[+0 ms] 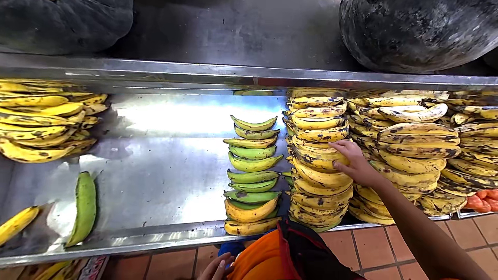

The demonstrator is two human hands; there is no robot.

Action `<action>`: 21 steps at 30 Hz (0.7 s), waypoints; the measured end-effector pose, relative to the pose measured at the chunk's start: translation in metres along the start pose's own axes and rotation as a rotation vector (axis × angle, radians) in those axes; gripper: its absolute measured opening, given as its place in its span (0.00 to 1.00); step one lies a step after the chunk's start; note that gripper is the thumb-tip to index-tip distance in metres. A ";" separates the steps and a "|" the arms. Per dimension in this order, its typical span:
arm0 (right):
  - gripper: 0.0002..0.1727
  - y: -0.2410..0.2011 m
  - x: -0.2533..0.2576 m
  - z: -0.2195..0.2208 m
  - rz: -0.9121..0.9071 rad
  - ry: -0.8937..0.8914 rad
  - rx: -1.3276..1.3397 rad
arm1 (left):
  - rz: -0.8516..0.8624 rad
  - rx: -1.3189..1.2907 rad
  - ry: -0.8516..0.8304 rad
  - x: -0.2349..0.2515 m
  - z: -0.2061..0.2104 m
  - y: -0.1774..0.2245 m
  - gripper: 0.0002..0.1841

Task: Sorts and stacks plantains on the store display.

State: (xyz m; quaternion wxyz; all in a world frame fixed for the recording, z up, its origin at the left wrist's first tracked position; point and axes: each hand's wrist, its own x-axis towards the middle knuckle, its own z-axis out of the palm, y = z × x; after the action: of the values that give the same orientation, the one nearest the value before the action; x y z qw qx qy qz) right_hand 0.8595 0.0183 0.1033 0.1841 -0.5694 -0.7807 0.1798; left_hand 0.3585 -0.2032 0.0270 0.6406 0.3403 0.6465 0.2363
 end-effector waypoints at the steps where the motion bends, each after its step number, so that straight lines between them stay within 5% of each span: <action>1: 0.33 -0.009 -0.002 -0.009 0.030 0.083 0.043 | -0.001 -0.001 -0.005 0.000 0.001 0.000 0.24; 4: 0.29 -0.047 -0.011 -0.028 -0.025 0.369 -0.010 | -0.015 -0.020 0.005 -0.003 0.000 -0.007 0.24; 6: 0.24 -0.082 -0.021 -0.024 -0.175 0.379 -0.024 | -0.036 -0.036 0.028 -0.003 -0.006 -0.011 0.25; 13: 0.18 -0.183 -0.064 0.125 -0.614 -0.615 0.308 | -0.086 0.038 -0.005 0.003 -0.024 0.008 0.24; 16: 0.21 -0.200 -0.060 0.162 -0.301 -0.596 0.501 | -0.073 0.017 -0.010 0.005 -0.047 0.004 0.24; 21: 0.25 -0.206 -0.049 0.195 0.081 -0.605 0.304 | -0.081 0.053 -0.037 0.052 -0.090 -0.024 0.23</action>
State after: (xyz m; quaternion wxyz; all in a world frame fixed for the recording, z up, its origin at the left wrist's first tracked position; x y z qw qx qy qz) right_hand 0.6082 -0.1011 0.0310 0.0195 -0.4868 -0.7410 0.4622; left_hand 0.2693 -0.1690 -0.0192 0.6521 0.3350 0.6540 0.1867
